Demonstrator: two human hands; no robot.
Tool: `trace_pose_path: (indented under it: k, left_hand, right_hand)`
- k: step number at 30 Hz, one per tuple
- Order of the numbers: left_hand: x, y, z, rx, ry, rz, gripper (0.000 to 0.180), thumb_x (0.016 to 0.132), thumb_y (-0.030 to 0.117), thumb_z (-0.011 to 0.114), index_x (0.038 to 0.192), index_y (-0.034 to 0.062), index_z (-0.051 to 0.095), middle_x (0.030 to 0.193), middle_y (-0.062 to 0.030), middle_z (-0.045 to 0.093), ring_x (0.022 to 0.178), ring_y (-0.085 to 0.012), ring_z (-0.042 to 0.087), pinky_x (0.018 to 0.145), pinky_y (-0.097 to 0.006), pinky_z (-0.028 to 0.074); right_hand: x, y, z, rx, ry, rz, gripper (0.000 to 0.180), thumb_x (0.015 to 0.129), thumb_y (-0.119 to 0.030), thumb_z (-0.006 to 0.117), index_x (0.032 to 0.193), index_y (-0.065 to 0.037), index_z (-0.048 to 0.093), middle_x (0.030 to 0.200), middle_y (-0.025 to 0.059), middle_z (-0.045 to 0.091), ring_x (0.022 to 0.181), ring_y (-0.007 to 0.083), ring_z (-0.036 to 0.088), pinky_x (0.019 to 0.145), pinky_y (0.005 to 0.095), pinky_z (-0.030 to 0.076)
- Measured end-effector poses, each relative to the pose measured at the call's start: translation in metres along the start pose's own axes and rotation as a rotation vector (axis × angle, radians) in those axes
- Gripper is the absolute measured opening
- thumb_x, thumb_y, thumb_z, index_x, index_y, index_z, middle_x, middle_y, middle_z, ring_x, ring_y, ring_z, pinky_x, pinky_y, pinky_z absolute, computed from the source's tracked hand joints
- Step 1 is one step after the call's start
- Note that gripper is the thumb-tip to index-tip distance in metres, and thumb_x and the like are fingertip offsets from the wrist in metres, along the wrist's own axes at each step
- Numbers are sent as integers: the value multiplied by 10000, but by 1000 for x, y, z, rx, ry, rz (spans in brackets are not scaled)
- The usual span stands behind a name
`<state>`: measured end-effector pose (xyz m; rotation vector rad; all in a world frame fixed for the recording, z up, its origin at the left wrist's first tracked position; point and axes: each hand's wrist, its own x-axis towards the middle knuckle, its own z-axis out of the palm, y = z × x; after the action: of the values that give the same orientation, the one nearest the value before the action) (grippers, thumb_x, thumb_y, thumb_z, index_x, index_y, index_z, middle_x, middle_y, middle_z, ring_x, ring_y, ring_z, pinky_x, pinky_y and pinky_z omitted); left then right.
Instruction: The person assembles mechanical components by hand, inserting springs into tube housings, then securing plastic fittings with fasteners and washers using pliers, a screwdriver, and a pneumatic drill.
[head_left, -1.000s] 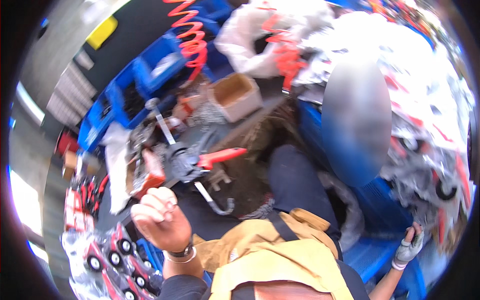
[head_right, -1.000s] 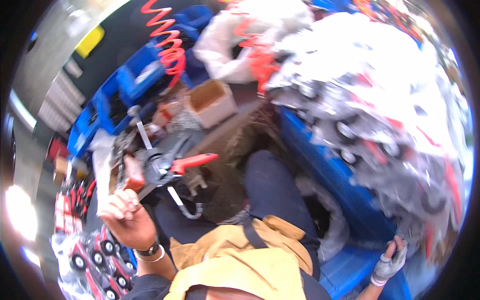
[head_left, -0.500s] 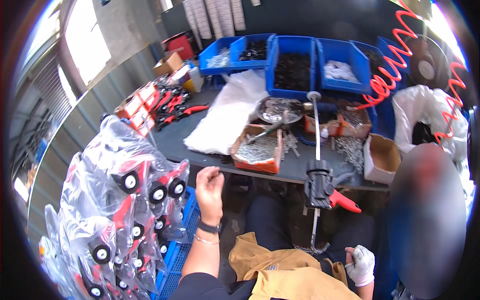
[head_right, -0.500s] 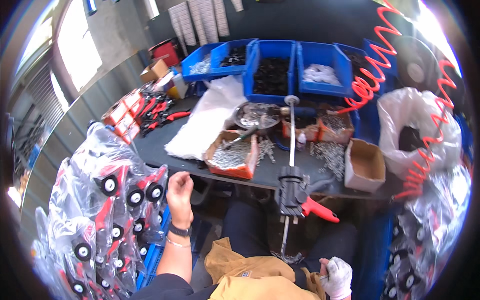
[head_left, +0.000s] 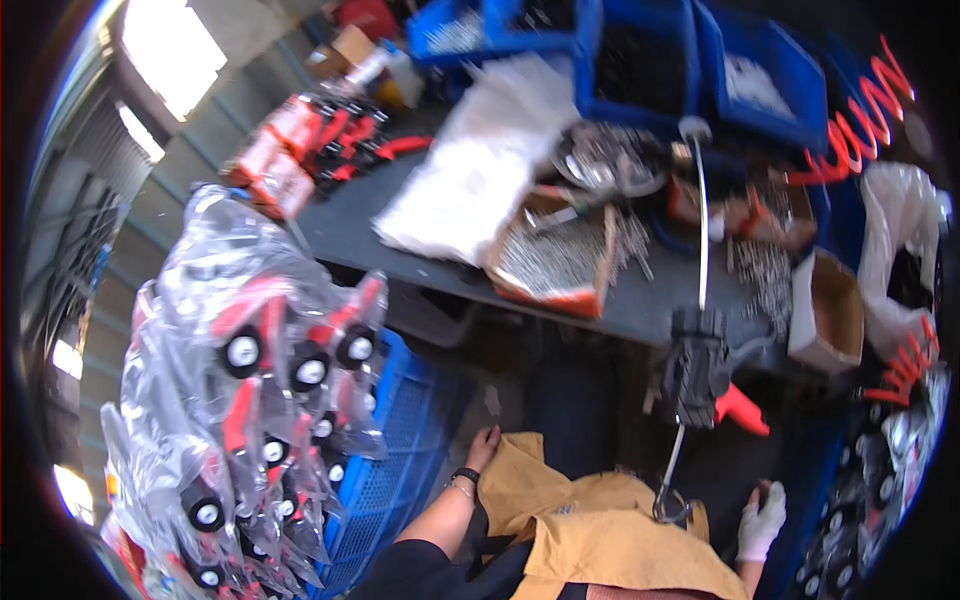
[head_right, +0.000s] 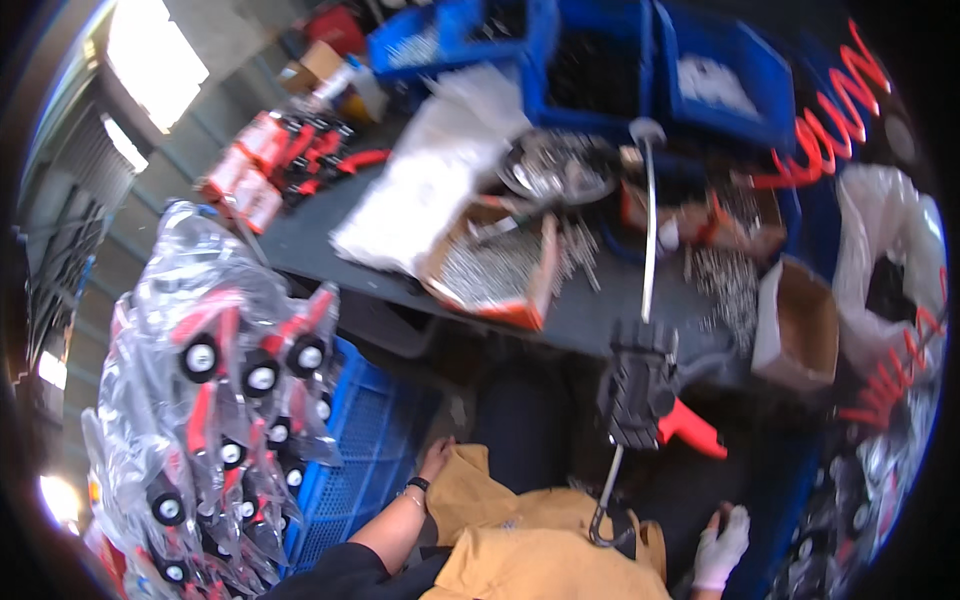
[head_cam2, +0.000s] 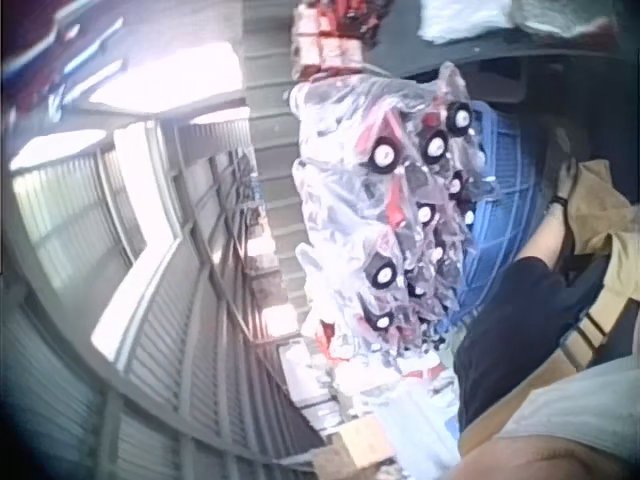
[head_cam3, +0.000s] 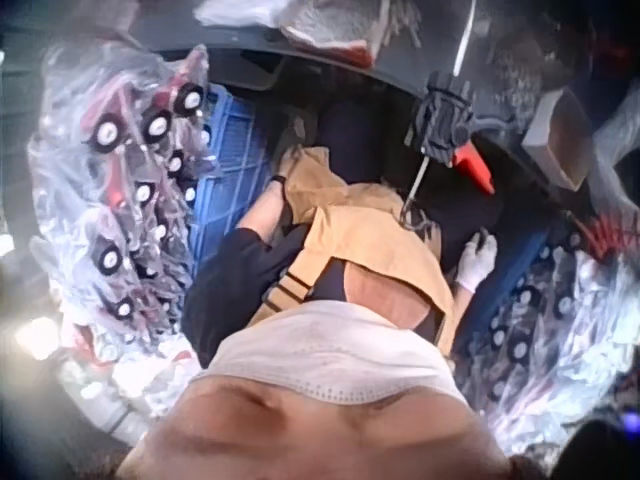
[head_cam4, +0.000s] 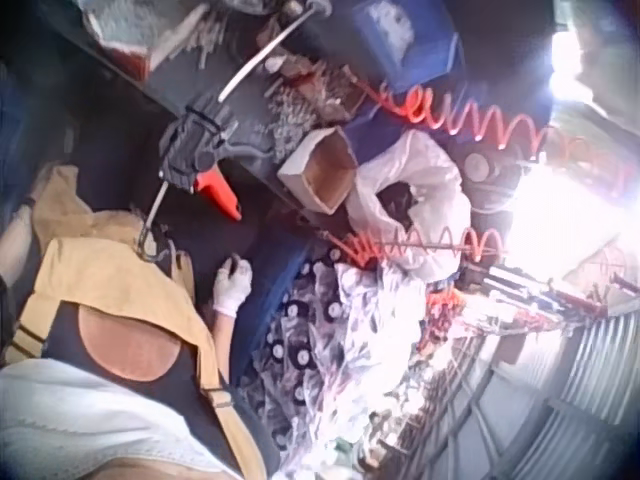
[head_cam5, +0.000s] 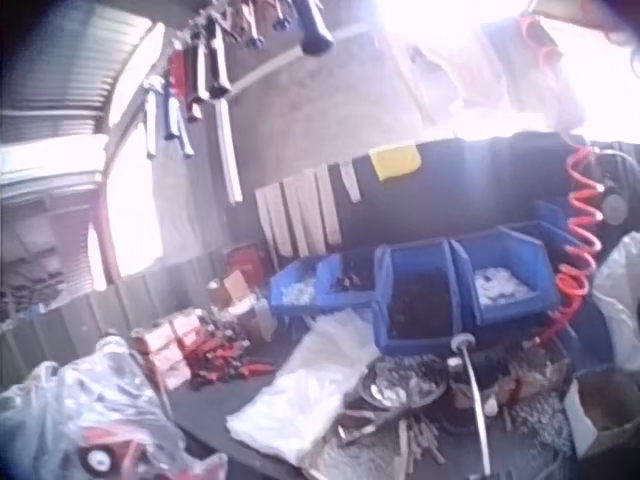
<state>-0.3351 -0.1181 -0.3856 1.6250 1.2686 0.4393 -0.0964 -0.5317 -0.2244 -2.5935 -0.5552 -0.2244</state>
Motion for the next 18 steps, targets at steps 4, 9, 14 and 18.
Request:
trace_pose_path:
  k: [4, 9, 14, 18]
  left_hand:
    - [-67, -63, 7, 26, -59, -192, 199, 940, 186, 468, 938, 10, 561, 861, -132, 610, 768, -279, 591, 683, -334, 471]
    - [-112, -106, -12, 29, -11, -364, 200, 938, 182, 466, 949, 8, 563, 870, -131, 613, 782, -275, 593, 698, -336, 472]
    - [-118, -114, -32, 46, 46, -438, 202, 935, 178, 464, 960, 5, 566, 879, -131, 616, 796, -270, 595, 713, -338, 473]
    - [-96, -90, -69, 75, 108, -460, 205, 933, 175, 462, 969, 3, 568, 886, -130, 618, 807, -266, 597, 725, -340, 474]
  right_hand:
    - [-9, 21, -21, -1, -177, 200, 150, 783, 14, 547, 931, 29, 562, 940, 175, 587, 918, 363, 565, 831, 393, 449]
    - [7, 5, -9, -528, -108, -161, 311, 644, 68, 546, 946, -4, 528, 1122, 171, 517, 1095, 391, 465, 935, 432, 383]
    - [51, -43, 86, -88, -709, -447, 310, 746, -96, 573, 1049, -37, 595, 1068, 185, 580, 1050, 370, 526, 912, 460, 412]
    - [36, 2, 113, -93, -871, -481, 310, 801, -173, 544, 1074, -37, 601, 1094, 197, 585, 1059, 367, 533, 922, 451, 413]
